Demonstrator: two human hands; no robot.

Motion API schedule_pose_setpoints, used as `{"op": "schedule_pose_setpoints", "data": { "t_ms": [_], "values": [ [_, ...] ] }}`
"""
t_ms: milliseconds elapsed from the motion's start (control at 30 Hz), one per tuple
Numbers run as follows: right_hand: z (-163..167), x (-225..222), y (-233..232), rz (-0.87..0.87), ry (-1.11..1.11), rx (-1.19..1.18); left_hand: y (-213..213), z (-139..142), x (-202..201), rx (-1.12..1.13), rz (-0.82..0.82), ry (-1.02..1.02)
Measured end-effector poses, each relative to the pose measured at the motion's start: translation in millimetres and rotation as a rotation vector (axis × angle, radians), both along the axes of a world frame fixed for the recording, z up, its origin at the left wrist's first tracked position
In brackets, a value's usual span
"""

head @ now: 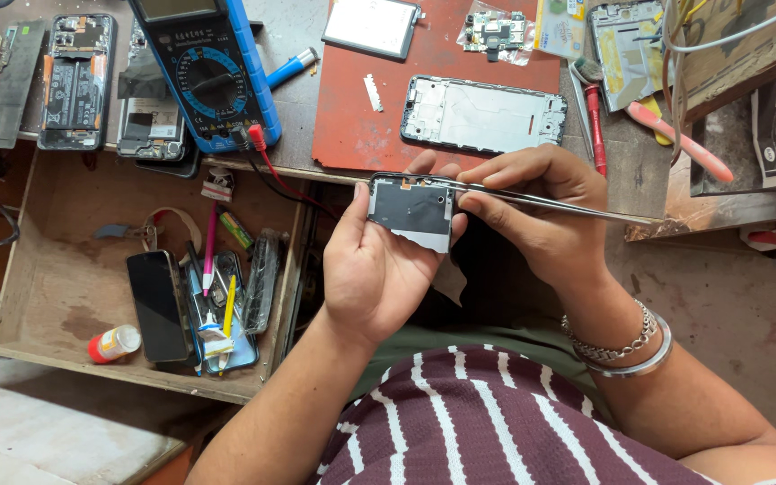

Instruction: The person disassembles a smartphone at a cluttered repair workbench, prying open the phone body and removing internal components by hand. They use tweezers to pick at small parts inside the phone chassis and at one point spray a cleaning solution onto the phone before continuing to work on it with the tweezers.

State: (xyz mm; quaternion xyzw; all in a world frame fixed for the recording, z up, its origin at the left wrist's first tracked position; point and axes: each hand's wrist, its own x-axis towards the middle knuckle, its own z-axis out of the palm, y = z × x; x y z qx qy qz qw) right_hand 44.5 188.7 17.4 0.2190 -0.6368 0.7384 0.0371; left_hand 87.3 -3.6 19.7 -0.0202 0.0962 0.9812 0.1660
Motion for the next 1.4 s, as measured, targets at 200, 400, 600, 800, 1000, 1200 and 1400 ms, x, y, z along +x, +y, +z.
{"op": "schedule_pose_setpoints", "data": {
  "t_ms": [200, 400, 600, 800, 1000, 1200, 1400],
  "values": [
    [-0.2, 3.4, 1.0, -0.032, -0.021, -0.053, 0.6, -1.5, -0.1, 0.01, -0.003, 0.032],
    [-4.1, 6.6, -1.9, -0.062, -0.108, -0.277, 1.1, -4.0, 2.9, -0.355, 0.17, 0.27],
    [3.8, 8.5, -5.0, -0.036, -0.292, -0.467, 1.7, 1.7, 16.3, -0.939, 0.457, 0.671],
    [15.8, 20.3, -3.4, 0.162, -0.644, -0.389, 6.4, 12.0, 21.3, -1.254, 0.589, 0.795],
    [14.1, 18.1, 0.9, 0.264, -0.821, -0.437, 5.3, 15.7, 18.7, -1.355, 0.629, 0.763],
    [4.2, 16.9, 0.5, 0.25, -0.854, -0.401, 4.5, 14.2, 19.2, -1.41, 0.65, 0.799],
    [2.0, 16.5, 1.7, 0.246, -0.809, -0.379, 4.5, 12.6, 25.1, -1.177, 0.602, 0.666]
  ]
}}
